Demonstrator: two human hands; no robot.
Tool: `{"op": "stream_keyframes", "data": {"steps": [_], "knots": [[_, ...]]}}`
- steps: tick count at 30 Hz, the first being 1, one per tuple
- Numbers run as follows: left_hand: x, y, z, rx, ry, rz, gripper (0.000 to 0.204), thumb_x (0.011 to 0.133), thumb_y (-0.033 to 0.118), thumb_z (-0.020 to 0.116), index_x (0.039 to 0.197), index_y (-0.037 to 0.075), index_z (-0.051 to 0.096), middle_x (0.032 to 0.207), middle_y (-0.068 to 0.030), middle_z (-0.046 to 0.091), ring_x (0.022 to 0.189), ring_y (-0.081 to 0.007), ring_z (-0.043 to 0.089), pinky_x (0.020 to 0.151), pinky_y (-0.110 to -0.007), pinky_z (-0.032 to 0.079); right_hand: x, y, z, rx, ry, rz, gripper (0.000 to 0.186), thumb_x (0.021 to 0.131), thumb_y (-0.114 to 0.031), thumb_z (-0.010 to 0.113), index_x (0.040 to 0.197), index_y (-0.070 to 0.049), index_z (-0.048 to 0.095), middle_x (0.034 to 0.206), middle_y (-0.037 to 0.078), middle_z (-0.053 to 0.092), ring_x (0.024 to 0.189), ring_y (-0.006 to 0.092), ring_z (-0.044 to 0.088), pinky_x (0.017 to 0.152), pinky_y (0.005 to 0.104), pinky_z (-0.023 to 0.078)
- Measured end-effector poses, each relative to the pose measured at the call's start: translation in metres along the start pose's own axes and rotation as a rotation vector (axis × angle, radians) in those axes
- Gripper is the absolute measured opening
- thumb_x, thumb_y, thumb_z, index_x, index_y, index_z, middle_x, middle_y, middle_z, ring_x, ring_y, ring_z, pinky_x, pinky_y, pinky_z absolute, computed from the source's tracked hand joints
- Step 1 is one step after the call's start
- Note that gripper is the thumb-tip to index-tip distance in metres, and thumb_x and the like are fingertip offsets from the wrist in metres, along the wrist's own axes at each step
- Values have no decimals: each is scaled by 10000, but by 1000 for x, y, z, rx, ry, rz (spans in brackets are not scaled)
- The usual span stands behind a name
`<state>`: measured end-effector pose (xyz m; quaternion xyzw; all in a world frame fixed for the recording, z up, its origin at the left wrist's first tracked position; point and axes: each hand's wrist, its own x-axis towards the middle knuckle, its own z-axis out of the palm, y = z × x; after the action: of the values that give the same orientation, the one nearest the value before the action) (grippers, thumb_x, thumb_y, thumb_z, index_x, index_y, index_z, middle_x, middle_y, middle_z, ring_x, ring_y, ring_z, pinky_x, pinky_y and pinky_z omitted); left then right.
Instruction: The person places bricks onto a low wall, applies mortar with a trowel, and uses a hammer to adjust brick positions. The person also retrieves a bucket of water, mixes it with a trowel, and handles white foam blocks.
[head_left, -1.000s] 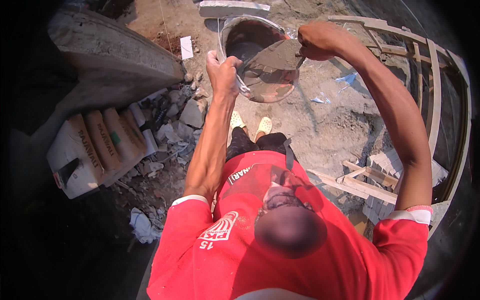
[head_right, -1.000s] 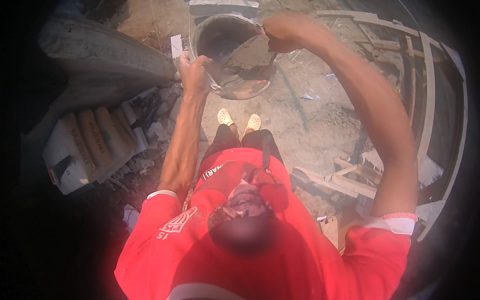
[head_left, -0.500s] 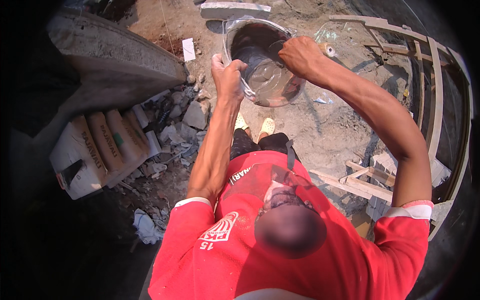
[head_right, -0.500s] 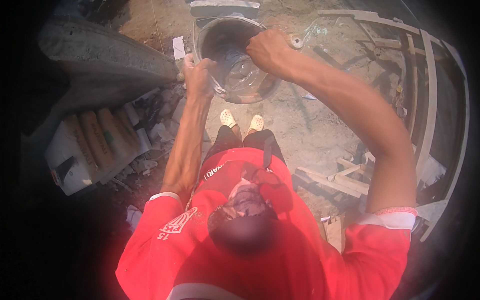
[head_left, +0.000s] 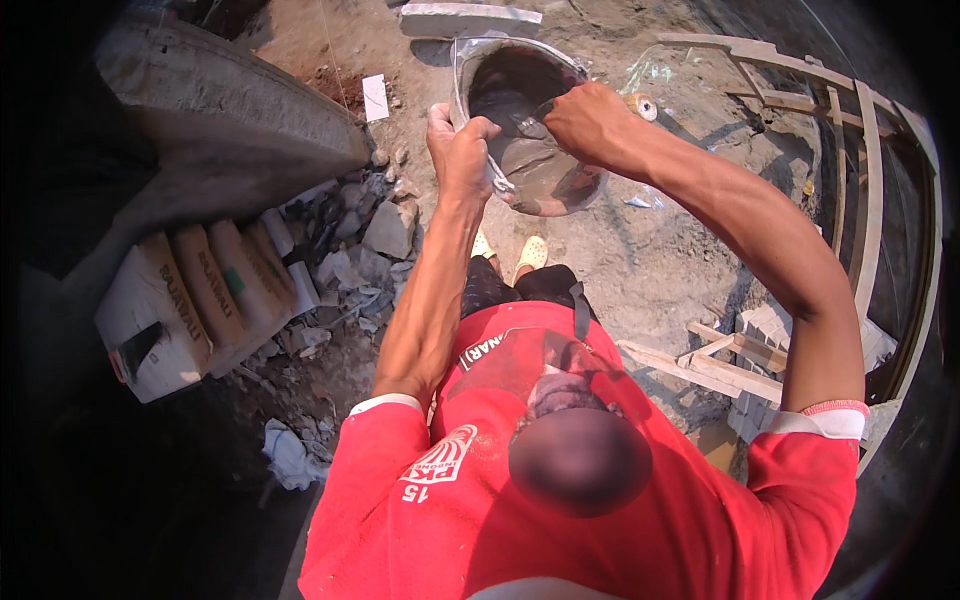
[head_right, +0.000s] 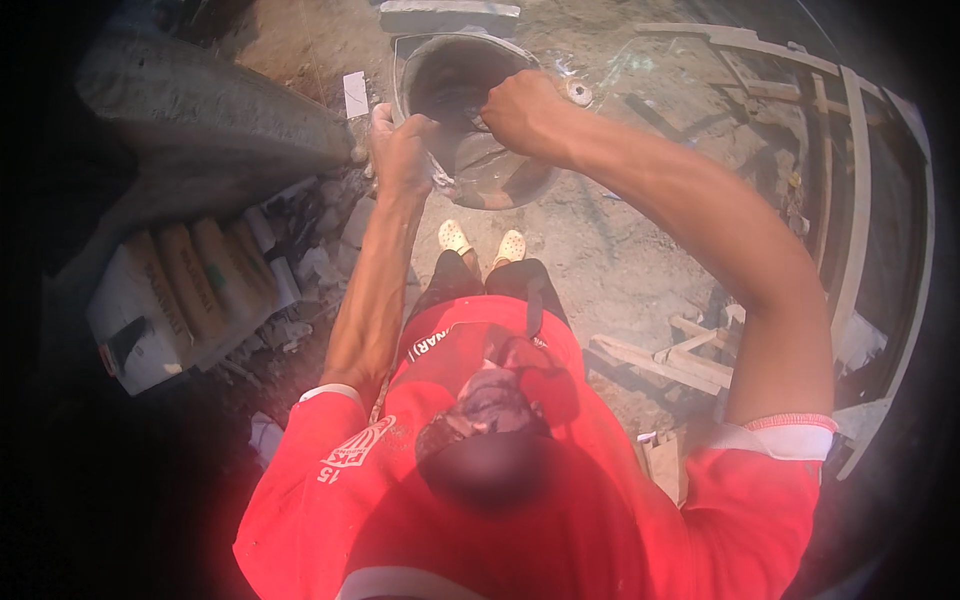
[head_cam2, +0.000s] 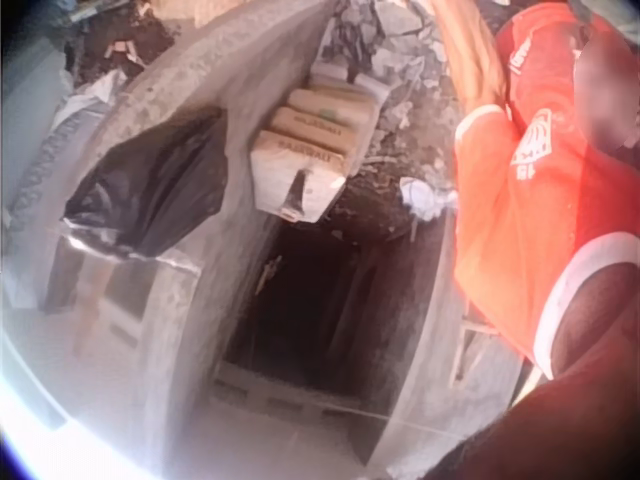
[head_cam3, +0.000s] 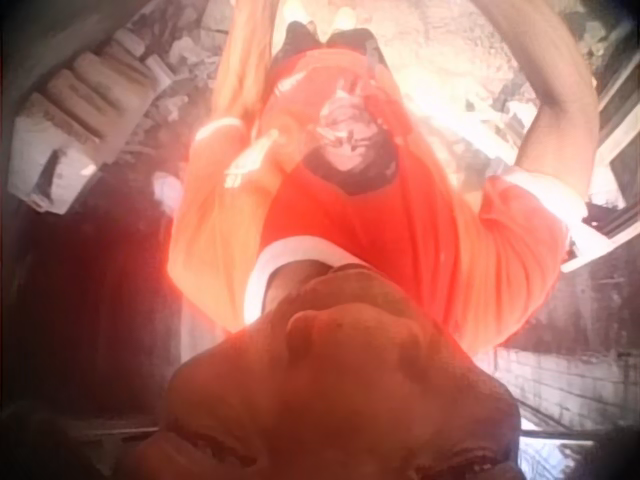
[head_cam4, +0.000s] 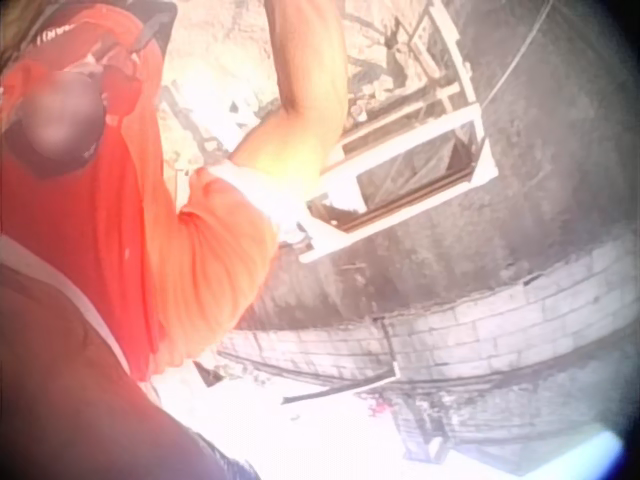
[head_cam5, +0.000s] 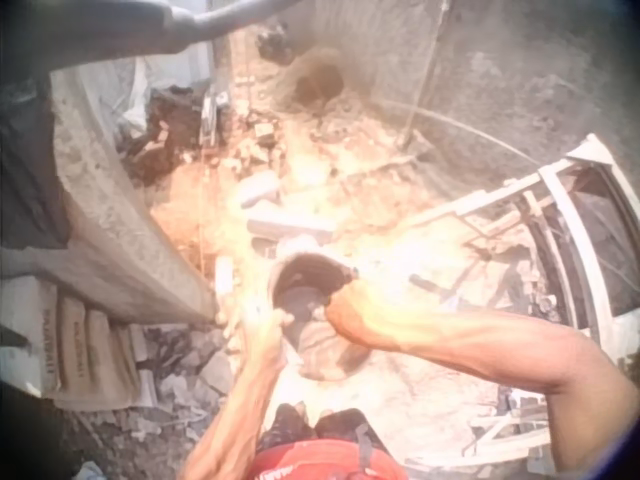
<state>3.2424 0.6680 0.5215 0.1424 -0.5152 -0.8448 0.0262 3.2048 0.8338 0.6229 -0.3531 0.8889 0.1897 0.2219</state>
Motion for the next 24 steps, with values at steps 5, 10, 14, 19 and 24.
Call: {"op": "stream_keyframes", "data": {"steps": [5,10,14,19,24], "knots": [[-3,2,-5,-129,91,-110,348,668,-114,596,953,34,458,836,-44,527,710,-135,526,665,-298,495,-2,6,-15,265,-48,44,162,731,-77,670,855,-74,774,838,129,741,823,345,724,659,425,571],[2,8,-12,-134,56,-83,363,662,-120,601,956,39,459,847,-43,530,714,-130,520,658,-288,476,6,21,-35,11,251,118,162,819,-101,600,798,-50,753,842,167,734,804,342,728,684,443,582],[8,9,-10,-122,18,-58,356,664,-118,597,960,32,468,860,-46,542,726,-129,530,668,-283,476,14,18,-31,199,-43,93,199,803,-211,679,824,-25,746,850,180,733,829,362,722,696,451,581],[10,9,-10,-126,35,-99,355,663,-114,600,964,26,473,861,-49,550,734,-131,540,677,-288,482,19,30,-42,339,-124,61,248,804,-232,702,854,9,732,868,206,725,873,400,709,724,464,578],[15,13,-9,-94,28,-90,355,667,-122,591,962,32,466,839,-44,535,708,-129,534,648,-287,482,18,27,-53,44,-45,48,176,789,-138,652,860,-9,750,855,197,729,850,358,727,686,450,594]]}}
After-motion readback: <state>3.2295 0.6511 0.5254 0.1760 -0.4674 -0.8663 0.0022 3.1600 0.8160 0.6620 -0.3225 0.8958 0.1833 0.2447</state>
